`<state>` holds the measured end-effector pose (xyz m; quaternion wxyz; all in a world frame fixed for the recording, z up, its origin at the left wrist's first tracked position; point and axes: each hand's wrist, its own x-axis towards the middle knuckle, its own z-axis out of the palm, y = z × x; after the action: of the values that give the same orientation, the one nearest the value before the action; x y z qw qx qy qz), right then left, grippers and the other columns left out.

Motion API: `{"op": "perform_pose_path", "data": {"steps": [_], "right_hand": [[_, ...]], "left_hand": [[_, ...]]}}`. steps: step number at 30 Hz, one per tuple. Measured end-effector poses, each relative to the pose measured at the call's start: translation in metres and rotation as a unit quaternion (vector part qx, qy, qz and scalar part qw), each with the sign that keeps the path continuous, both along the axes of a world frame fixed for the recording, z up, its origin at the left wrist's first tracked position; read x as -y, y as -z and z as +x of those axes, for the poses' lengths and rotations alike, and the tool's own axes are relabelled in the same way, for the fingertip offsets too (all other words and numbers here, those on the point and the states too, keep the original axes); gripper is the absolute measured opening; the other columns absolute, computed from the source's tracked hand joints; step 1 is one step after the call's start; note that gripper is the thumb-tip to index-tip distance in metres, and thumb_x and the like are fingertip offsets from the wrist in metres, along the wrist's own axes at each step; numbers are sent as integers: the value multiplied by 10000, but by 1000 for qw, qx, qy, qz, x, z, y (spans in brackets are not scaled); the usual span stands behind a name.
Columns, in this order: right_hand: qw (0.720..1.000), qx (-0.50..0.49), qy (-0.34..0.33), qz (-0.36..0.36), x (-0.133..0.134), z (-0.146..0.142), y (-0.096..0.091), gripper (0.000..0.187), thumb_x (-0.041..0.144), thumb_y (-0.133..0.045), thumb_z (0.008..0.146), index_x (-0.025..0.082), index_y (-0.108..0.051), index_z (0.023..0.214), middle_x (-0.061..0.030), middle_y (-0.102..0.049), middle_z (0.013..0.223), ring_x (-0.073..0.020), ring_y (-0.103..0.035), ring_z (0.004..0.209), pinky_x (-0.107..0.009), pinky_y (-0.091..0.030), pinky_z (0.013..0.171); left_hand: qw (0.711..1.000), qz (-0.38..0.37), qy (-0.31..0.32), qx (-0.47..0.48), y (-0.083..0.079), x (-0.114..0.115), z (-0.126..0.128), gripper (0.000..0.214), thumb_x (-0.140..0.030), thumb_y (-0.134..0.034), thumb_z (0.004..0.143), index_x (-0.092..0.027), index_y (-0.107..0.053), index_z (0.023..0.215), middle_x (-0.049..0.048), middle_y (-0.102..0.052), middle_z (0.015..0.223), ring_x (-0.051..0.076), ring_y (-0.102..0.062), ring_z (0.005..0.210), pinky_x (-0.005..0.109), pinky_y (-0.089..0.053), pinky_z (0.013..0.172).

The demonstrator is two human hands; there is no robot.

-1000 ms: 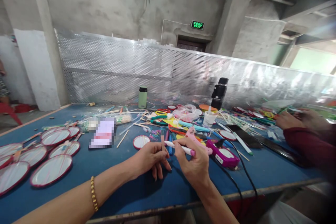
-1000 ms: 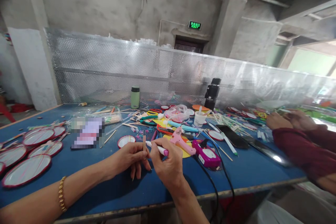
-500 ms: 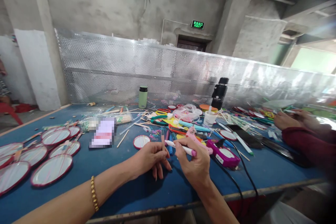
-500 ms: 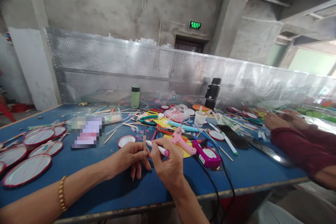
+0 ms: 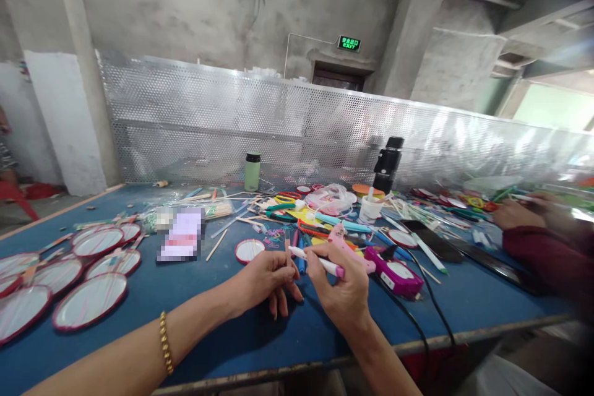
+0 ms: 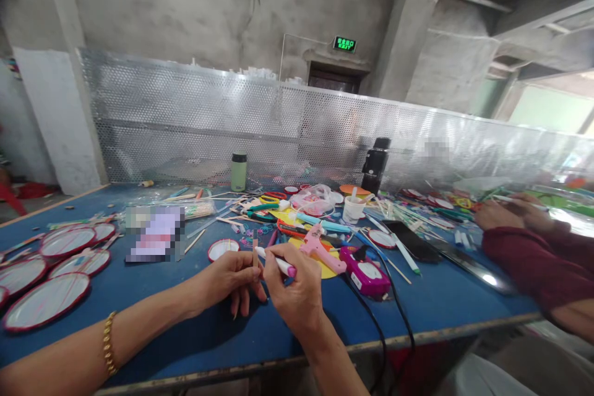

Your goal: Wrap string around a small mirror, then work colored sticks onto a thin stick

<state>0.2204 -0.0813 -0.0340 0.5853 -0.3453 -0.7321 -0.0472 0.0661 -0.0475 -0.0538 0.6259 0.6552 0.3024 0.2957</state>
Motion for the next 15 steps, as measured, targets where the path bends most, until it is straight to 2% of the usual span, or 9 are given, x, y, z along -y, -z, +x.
{"op": "perform_pose_path", "data": {"steps": [15], "right_hand": [[1000, 5, 1, -4, 0, 0, -1, 122, 148, -553, 842, 176, -636, 756, -5, -654, 651, -125, -588, 570, -237, -448, 574]], "left_hand": [[1000, 2, -1, 1, 1, 0, 0, 279, -428, -533, 809, -161, -463, 844, 71, -693, 749, 103, -589, 406, 156, -406, 330]]}}
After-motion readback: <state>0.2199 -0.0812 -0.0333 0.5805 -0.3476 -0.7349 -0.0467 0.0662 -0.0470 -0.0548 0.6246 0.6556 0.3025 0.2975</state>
